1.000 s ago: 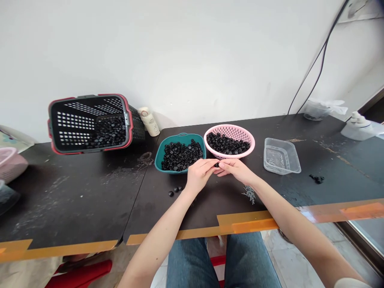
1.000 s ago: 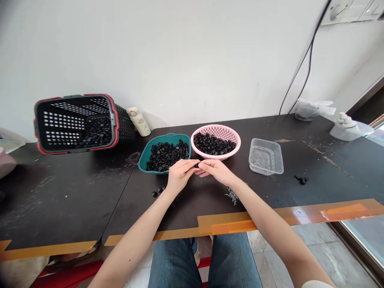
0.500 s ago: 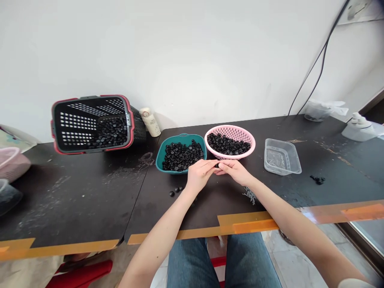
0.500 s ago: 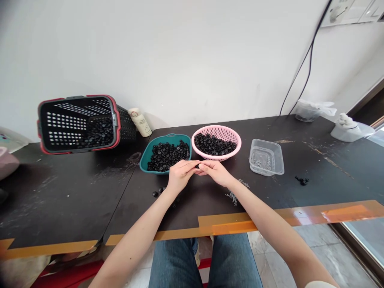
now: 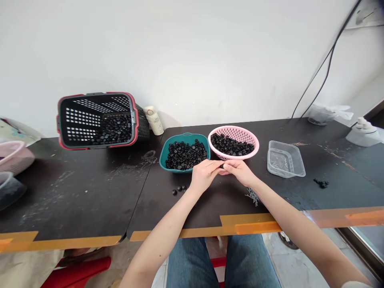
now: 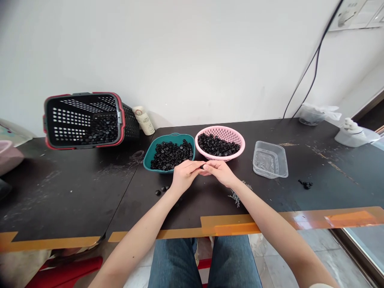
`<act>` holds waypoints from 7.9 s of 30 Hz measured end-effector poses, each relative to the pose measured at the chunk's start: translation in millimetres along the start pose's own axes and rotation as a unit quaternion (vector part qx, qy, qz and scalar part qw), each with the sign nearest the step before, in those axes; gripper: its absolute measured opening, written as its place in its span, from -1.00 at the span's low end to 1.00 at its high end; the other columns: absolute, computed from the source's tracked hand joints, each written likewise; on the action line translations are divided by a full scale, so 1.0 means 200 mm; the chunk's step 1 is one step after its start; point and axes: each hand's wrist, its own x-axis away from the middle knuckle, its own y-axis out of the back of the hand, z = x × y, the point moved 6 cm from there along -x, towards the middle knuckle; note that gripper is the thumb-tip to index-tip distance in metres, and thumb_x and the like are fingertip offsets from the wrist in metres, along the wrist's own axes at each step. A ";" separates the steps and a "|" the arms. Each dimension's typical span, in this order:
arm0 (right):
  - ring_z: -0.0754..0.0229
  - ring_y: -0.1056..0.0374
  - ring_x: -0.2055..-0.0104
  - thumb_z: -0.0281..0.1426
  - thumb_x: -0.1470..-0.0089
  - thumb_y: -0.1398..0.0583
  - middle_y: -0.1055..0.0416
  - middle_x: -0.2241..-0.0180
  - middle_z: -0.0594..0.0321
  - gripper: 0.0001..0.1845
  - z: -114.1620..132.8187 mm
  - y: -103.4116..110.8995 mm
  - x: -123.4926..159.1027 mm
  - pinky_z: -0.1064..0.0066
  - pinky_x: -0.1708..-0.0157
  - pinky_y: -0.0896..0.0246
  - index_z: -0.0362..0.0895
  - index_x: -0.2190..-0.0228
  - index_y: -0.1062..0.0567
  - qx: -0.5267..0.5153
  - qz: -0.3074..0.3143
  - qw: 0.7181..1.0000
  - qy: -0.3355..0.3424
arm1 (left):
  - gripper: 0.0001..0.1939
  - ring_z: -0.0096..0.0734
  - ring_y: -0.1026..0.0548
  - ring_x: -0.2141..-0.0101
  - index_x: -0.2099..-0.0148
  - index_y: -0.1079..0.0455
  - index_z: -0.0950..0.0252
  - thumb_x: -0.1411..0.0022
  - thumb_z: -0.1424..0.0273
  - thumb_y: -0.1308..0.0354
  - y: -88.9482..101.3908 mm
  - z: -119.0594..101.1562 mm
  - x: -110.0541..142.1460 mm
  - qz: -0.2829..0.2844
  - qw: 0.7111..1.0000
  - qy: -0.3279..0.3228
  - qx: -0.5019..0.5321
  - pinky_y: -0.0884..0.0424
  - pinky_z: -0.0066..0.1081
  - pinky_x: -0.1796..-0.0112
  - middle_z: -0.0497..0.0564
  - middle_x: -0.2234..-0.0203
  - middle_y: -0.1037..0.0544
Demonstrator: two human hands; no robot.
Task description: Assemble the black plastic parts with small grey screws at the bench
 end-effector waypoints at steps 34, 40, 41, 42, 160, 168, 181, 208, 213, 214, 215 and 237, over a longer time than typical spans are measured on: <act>0.25 -0.44 0.31 -0.19 0.03 -0.33 -0.52 0.36 0.22 -0.72 -0.01 -0.04 0.02 0.33 0.17 -0.42 -0.15 0.35 -0.59 -0.112 0.016 0.991 -0.067 | -0.75 -0.37 -0.52 0.23 0.08 -0.46 0.27 -0.24 0.29 -0.15 0.02 -0.04 -0.04 0.057 0.998 -0.007 -0.020 -0.45 -0.35 0.19 0.04 0.21 -0.59; 0.21 -0.45 0.35 -0.22 0.17 -0.40 -0.55 0.40 0.19 -0.70 -0.04 -0.03 0.02 0.25 0.16 -0.39 -0.18 0.43 -0.59 -0.074 -0.034 0.995 -0.064 | -0.70 -0.31 -0.48 0.14 0.05 -0.45 0.24 -0.26 0.21 -0.10 0.24 0.06 -0.11 0.017 0.989 0.060 -0.137 -0.38 -0.33 0.08 0.05 0.13 -0.56; 0.20 -0.45 0.34 -0.22 0.18 -0.41 -0.55 0.40 0.19 -0.69 -0.05 -0.05 0.03 0.23 0.16 -0.38 -0.18 0.42 -0.59 -0.058 -0.035 0.996 -0.063 | -0.71 -0.28 -0.48 0.13 0.06 -0.46 0.23 -0.28 0.21 -0.07 0.30 0.11 -0.11 -0.005 0.978 0.100 -0.181 -0.37 -0.32 0.08 0.05 0.14 -0.56; 0.19 -0.45 0.34 -0.22 0.17 -0.40 -0.54 0.41 0.19 -0.69 -0.06 -0.07 0.03 0.23 0.15 -0.36 -0.18 0.41 -0.59 -0.042 -0.034 0.997 -0.060 | -0.71 -0.25 -0.47 0.14 0.08 -0.47 0.23 -0.29 0.21 -0.05 0.36 0.16 -0.11 -0.021 0.963 0.144 -0.226 -0.36 -0.30 0.09 0.05 0.16 -0.57; 0.20 -0.28 0.37 -0.05 -0.12 -0.11 -0.39 0.41 0.25 -0.65 -0.01 0.44 0.50 0.40 0.35 -0.17 -0.10 0.34 -0.39 0.350 -0.108 0.930 -0.045 | -0.76 -0.48 -0.43 0.40 0.21 -0.36 0.27 -0.30 0.19 -0.04 -0.12 -0.02 0.02 0.230 0.970 0.065 -0.042 -0.25 -0.50 0.39 -0.07 0.40 -0.46; 0.21 -0.19 0.48 -0.14 -0.21 -0.01 -0.25 0.53 0.36 -0.76 -0.02 0.44 0.51 0.39 0.41 -0.10 -0.04 0.32 -0.30 0.446 -0.118 0.887 -0.031 | -0.76 -0.48 -0.42 0.40 0.22 -0.36 0.27 -0.30 0.20 -0.03 -0.12 -0.02 0.02 0.239 0.968 0.069 -0.039 -0.23 -0.50 0.40 -0.07 0.40 -0.46; 0.23 -0.23 0.46 -0.07 -0.13 -0.12 -0.37 0.47 0.29 -0.66 0.05 0.45 0.49 0.39 0.43 -0.14 -0.10 0.34 -0.42 0.366 -0.134 0.920 -0.040 | -0.79 -0.49 -0.43 0.41 0.22 -0.42 0.27 -0.23 0.23 -0.14 -0.13 -0.01 0.02 0.214 0.965 0.122 0.090 -0.32 -0.49 0.35 -0.05 0.39 -0.49; 0.25 -0.42 0.50 -0.27 0.23 -0.42 -0.50 0.56 0.26 -0.75 0.06 0.07 0.13 0.36 0.40 -0.44 -0.15 0.50 -0.55 0.014 -0.078 0.996 -0.029 | -0.73 -0.45 -0.45 0.41 0.20 -0.43 0.28 -0.18 0.18 -0.18 -0.09 -0.02 0.04 0.085 0.984 0.116 0.106 -0.42 -0.44 0.34 0.01 0.38 -0.51; 0.20 -0.46 0.43 -0.28 0.21 -0.41 -0.54 0.48 0.22 -0.73 0.05 0.08 0.13 0.29 0.31 -0.46 -0.15 0.42 -0.59 0.005 -0.073 0.997 -0.030 | -0.74 -0.44 -0.47 0.40 0.20 -0.44 0.27 -0.17 0.20 -0.20 -0.09 -0.02 0.03 0.078 0.982 0.126 0.114 -0.44 -0.43 0.32 0.02 0.37 -0.53; 0.20 -0.46 0.42 -0.28 0.20 -0.41 -0.54 0.47 0.22 -0.73 0.06 0.08 0.13 0.29 0.29 -0.46 -0.15 0.41 -0.59 0.004 -0.073 0.997 -0.026 | -0.74 -0.45 -0.47 0.40 0.20 -0.45 0.27 -0.16 0.20 -0.22 -0.09 -0.01 0.03 0.071 0.979 0.140 0.128 -0.44 -0.44 0.32 0.01 0.37 -0.53; 0.21 -0.46 0.42 -0.29 0.20 -0.41 -0.54 0.47 0.22 -0.74 0.06 0.08 0.13 0.29 0.29 -0.45 -0.15 0.41 -0.58 0.005 -0.075 0.997 -0.021 | -0.74 -0.47 -0.47 0.42 0.21 -0.45 0.27 -0.14 0.20 -0.24 -0.09 0.00 0.03 0.063 0.975 0.157 0.145 -0.45 -0.45 0.33 0.00 0.37 -0.53; 0.27 -0.41 0.49 -0.32 0.19 -0.41 -0.44 0.52 0.35 -0.60 0.11 0.07 0.14 0.37 0.42 -0.39 -0.12 0.45 -0.29 0.048 0.019 0.998 -0.025 | -0.74 -0.44 -0.48 0.46 0.27 -0.49 0.26 -0.09 0.17 -0.26 -0.14 -0.01 0.05 0.139 0.966 0.155 0.152 -0.41 -0.45 0.38 -0.02 0.43 -0.57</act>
